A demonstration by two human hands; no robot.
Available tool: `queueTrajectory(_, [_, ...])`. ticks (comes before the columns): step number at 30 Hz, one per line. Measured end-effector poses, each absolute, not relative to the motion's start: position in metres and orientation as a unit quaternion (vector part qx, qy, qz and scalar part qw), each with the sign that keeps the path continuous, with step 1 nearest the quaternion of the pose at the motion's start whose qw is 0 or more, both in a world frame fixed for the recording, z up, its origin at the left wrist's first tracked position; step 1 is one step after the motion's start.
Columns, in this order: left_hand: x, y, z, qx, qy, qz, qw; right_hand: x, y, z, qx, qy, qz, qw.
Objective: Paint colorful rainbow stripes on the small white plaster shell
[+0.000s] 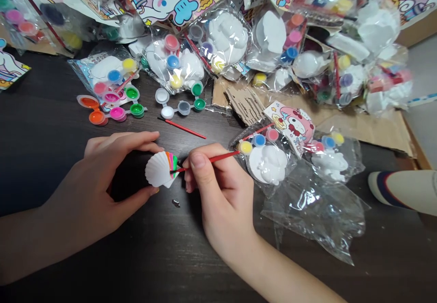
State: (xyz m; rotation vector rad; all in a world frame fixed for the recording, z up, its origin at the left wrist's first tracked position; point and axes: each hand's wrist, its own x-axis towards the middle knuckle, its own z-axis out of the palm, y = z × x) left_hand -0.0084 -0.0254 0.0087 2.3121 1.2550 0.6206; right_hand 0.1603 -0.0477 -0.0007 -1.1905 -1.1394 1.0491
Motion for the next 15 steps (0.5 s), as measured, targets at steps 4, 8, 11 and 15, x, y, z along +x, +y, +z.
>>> queueTrajectory(4, [-0.008, -0.025, 0.0079, 0.836, 0.453, 0.224, 0.214, 0.1612, -0.0487, -0.0007, -0.51, -0.493, 0.445, 0.547])
queueTrajectory(8, [-0.0084, -0.0253, 0.0075, 0.836, 0.449, 0.229, 0.216, 0.1619, -0.0499, -0.0009, -0.504, -0.49, 0.45, 0.551])
queueTrajectory(11, [-0.0087, -0.0256, 0.008, 0.836, 0.448, 0.23, 0.219, 0.1621, -0.0503, -0.001, -0.501, -0.487, 0.453, 0.553])
queueTrajectory(15, [-0.0086, -0.0258, 0.0095, 0.836, 0.449, 0.226, 0.219, 0.1618, -0.0504, -0.0011, -0.494, -0.491, 0.461, 0.55])
